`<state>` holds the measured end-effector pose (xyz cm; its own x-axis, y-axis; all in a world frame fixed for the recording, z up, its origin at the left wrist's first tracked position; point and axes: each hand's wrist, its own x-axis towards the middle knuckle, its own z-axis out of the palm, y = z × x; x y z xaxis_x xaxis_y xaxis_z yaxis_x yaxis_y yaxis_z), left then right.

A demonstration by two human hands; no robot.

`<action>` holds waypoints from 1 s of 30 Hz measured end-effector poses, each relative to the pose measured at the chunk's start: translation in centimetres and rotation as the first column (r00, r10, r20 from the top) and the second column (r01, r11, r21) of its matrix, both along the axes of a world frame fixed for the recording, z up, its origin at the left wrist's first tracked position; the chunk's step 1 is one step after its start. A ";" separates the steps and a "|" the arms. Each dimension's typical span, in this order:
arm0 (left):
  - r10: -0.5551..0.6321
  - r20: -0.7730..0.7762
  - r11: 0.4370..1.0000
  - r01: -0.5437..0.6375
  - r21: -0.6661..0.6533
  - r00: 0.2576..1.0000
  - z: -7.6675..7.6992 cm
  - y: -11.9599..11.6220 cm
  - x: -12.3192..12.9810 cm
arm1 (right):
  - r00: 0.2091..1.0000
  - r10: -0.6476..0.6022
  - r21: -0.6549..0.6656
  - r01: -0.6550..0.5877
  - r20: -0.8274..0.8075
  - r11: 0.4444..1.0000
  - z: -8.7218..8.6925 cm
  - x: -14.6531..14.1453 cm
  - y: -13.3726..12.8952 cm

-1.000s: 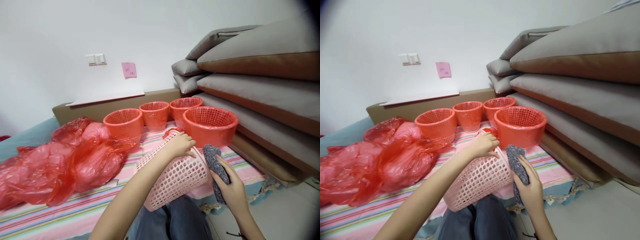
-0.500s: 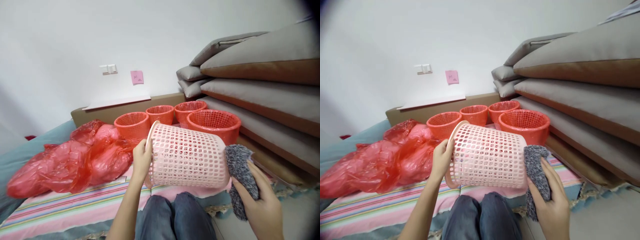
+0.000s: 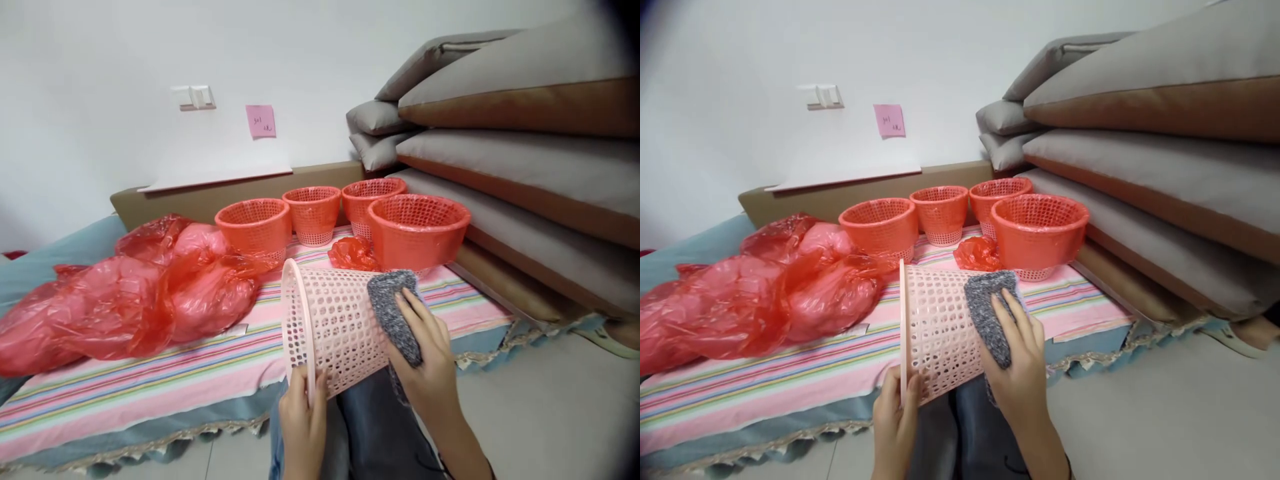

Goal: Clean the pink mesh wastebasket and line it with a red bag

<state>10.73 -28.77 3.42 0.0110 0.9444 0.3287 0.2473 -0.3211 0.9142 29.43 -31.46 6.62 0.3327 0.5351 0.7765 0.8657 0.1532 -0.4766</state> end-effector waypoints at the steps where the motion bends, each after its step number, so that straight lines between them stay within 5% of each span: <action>1: -0.022 -0.014 1.000 0.022 -0.006 1.000 -0.5 -0.4 -0.3 | 1.000 0.012 -0.020 -0.012 0.006 1.000 -0.1 -0.8 0.2; 6: -0.091 0.042 0.995 0.092 -0.032 0.995 -1.2 -1.3 -1.4 | 0.998 0.059 -0.123 -0.057 0.009 0.991 -0.4 -5.6 0.0; 11: -0.249 0.047 0.961 0.253 -0.115 0.967 1.8 -0.3 -1.7 | 0.986 0.163 -0.135 -0.159 0.016 0.978 -0.5 -8.4 -0.8; 16: -0.101 0.141 0.987 0.117 -0.110 0.985 3.1 0.1 -1.1 | 0.966 0.258 -0.128 -0.255 0.007 0.959 -0.8 -8.9 -0.9; 20: -0.126 0.067 0.985 0.132 -0.109 0.990 1.9 0.0 -1.9 | 0.974 0.226 -0.121 -0.222 0.021 0.968 -1.3 -7.7 -0.6; 26: -0.157 -0.096 0.988 0.157 -0.012 0.983 1.5 -0.1 -3.8 | 0.981 -0.110 -0.102 0.094 -0.158 0.990 -3.7 -1.6 1.0; 30: -0.253 -0.162 0.961 0.267 0.069 0.954 1.7 0.0 -3.1 | 0.961 -0.128 -0.116 0.102 -0.245 0.988 -3.7 -0.8 1.0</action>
